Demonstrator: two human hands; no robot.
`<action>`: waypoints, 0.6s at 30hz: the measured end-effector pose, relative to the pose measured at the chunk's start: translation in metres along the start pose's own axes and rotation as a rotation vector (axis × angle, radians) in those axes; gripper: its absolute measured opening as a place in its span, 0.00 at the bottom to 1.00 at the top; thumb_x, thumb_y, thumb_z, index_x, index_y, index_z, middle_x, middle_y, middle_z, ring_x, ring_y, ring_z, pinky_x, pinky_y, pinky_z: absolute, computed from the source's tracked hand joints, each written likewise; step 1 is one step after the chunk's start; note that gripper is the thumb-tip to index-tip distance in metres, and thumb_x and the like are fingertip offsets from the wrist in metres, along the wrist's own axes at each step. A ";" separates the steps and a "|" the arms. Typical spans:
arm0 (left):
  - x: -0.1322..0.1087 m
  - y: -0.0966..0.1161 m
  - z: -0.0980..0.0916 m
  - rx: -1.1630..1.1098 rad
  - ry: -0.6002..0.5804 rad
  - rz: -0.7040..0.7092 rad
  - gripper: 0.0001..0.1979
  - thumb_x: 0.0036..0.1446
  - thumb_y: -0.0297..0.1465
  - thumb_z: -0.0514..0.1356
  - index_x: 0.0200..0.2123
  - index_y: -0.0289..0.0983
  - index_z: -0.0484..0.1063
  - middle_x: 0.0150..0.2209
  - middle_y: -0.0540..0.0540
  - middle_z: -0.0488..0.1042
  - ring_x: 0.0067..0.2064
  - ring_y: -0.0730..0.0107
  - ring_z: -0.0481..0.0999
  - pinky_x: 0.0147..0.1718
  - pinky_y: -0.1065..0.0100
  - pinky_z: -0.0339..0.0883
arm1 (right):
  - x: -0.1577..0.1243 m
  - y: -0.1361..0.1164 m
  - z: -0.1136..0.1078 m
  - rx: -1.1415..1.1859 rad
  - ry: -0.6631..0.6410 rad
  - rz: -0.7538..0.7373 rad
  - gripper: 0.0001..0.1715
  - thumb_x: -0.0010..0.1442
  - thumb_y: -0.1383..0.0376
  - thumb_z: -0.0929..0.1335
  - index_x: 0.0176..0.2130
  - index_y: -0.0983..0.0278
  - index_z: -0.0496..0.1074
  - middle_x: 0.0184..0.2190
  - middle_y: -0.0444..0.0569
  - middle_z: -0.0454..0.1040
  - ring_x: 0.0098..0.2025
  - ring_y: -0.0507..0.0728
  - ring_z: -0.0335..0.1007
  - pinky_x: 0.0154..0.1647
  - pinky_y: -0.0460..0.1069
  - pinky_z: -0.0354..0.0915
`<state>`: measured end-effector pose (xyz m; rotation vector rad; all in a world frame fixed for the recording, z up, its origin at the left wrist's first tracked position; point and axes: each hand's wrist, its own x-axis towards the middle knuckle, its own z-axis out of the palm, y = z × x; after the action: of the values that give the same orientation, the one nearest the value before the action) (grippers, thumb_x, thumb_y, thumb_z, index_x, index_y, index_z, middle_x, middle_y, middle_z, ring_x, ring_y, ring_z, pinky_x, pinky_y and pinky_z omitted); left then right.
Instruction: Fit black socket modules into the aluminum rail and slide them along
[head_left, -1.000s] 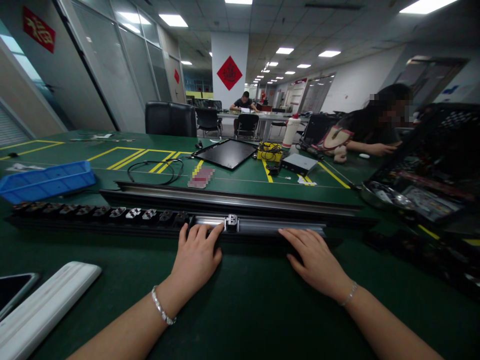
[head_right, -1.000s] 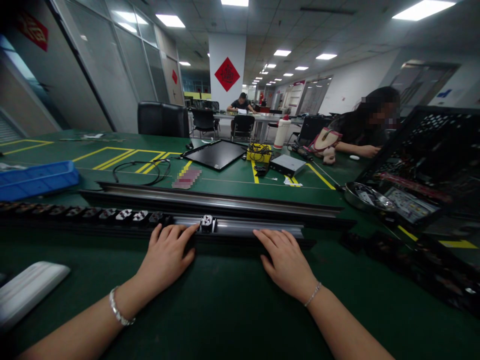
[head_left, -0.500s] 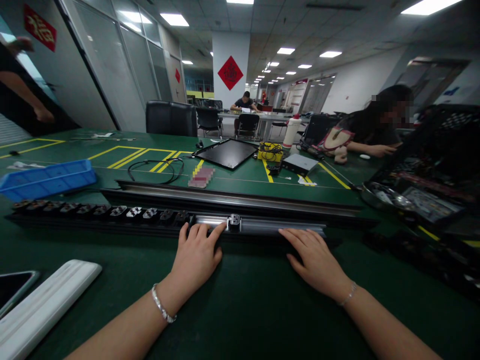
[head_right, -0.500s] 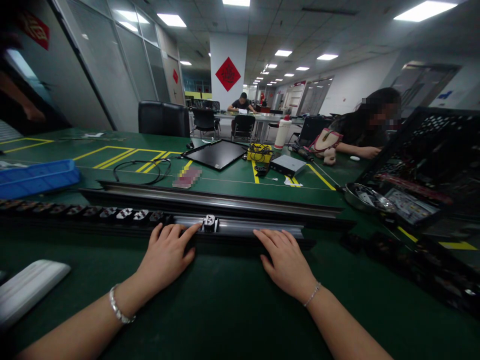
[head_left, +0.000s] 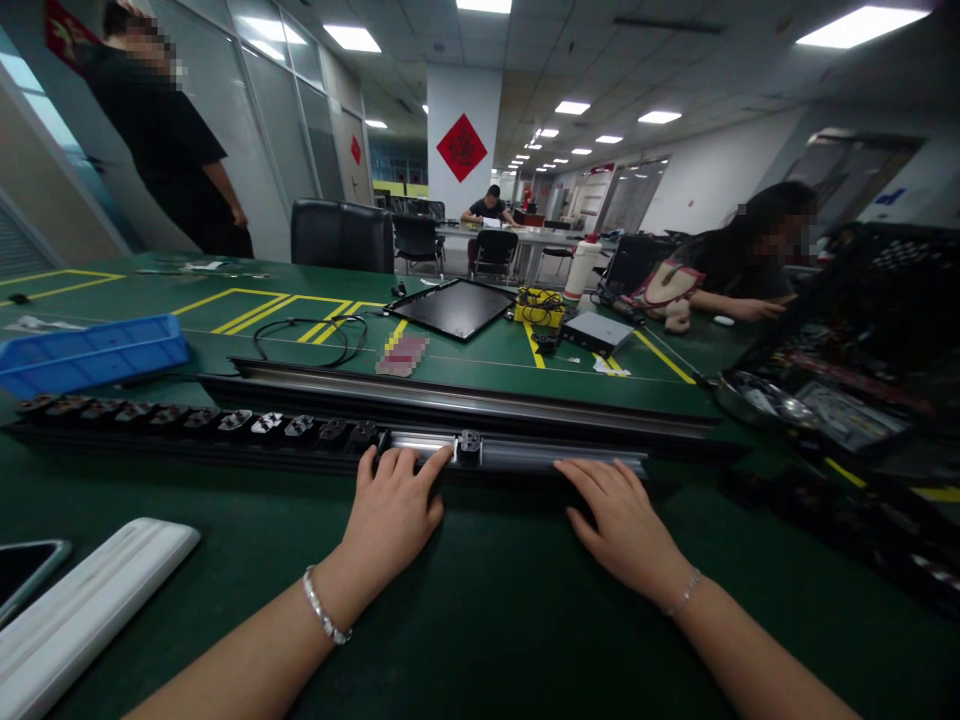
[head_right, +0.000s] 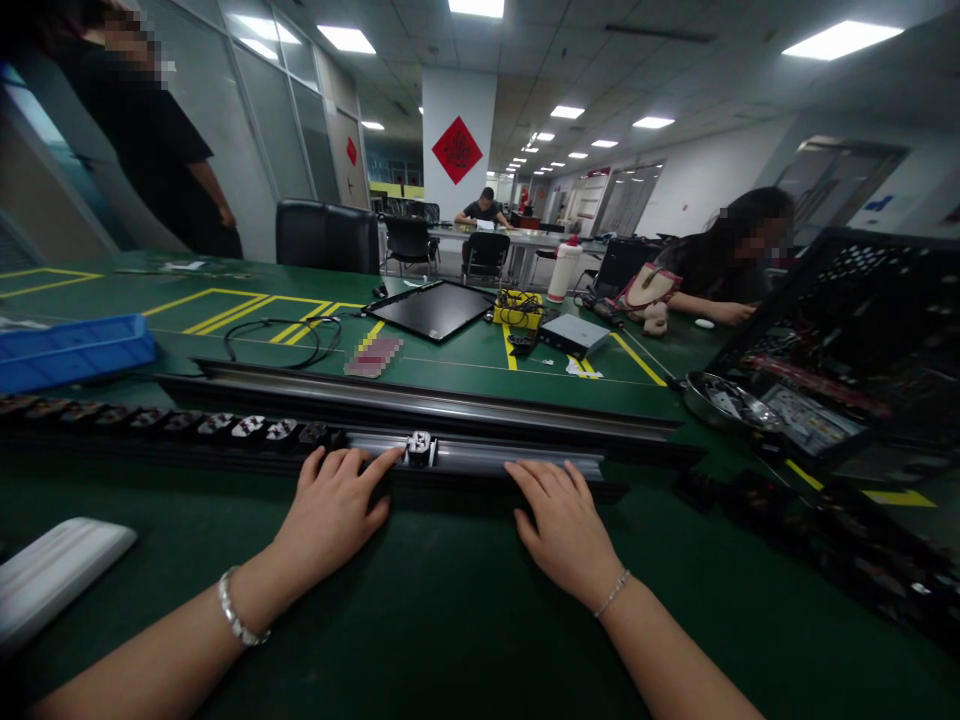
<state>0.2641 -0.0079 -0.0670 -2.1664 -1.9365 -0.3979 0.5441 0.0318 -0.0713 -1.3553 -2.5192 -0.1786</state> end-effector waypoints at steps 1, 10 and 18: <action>0.000 0.000 0.000 0.001 -0.001 0.000 0.26 0.54 0.32 0.55 0.57 0.48 0.59 0.41 0.44 0.70 0.47 0.56 0.66 0.54 0.48 0.47 | 0.002 -0.004 0.000 0.005 0.002 0.012 0.29 0.56 0.66 0.61 0.58 0.58 0.58 0.54 0.50 0.66 0.56 0.60 0.59 0.60 0.64 0.48; -0.001 0.002 0.000 0.001 0.020 -0.018 0.26 0.53 0.30 0.55 0.57 0.49 0.60 0.42 0.44 0.70 0.47 0.56 0.66 0.55 0.49 0.46 | 0.047 -0.066 -0.002 0.115 -0.089 -0.113 0.29 0.57 0.67 0.61 0.58 0.58 0.58 0.45 0.49 0.71 0.46 0.57 0.64 0.50 0.54 0.56; -0.001 0.002 0.000 0.003 0.012 -0.021 0.27 0.53 0.31 0.55 0.57 0.49 0.60 0.42 0.44 0.69 0.48 0.56 0.66 0.56 0.48 0.45 | 0.052 -0.071 0.004 0.088 -0.058 -0.109 0.26 0.57 0.69 0.61 0.55 0.57 0.62 0.39 0.48 0.71 0.41 0.57 0.64 0.47 0.53 0.54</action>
<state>0.2663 -0.0094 -0.0676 -2.1389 -1.9543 -0.4104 0.4569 0.0352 -0.0586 -1.2079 -2.6171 -0.0507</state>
